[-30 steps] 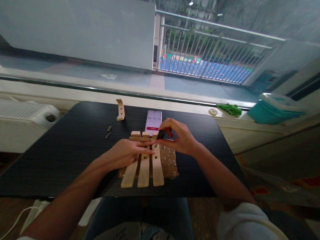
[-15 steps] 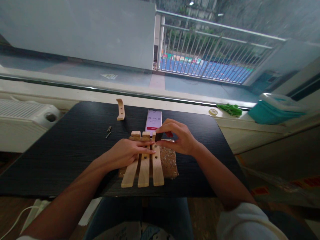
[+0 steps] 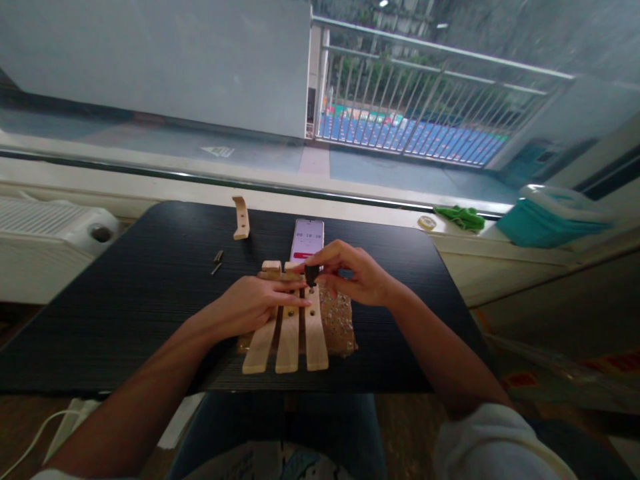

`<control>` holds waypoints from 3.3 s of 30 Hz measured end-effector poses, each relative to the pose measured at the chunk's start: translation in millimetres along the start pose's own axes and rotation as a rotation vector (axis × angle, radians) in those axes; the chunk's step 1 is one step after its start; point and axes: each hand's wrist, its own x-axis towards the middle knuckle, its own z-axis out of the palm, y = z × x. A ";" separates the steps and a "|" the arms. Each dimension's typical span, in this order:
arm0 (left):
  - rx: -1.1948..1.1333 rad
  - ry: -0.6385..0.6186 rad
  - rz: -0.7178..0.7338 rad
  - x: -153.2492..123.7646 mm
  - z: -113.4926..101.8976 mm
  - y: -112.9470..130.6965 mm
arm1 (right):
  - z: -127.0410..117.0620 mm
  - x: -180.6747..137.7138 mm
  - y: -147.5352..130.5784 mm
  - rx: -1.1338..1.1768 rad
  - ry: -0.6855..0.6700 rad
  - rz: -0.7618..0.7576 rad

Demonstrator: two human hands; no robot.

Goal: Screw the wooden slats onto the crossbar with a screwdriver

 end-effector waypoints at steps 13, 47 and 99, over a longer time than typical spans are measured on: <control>0.008 -0.023 -0.034 0.9 -3.4 2.5 | -0.5 -0.1 6.4 -0.245 0.188 -0.127; 0.022 -0.038 -0.042 1.1 -2.8 2.2 | 2.3 2.2 6.5 -0.612 0.283 -0.307; -0.049 0.005 -0.036 0.0 -0.8 1.6 | -5.8 2.0 -0.2 -0.398 0.265 -0.130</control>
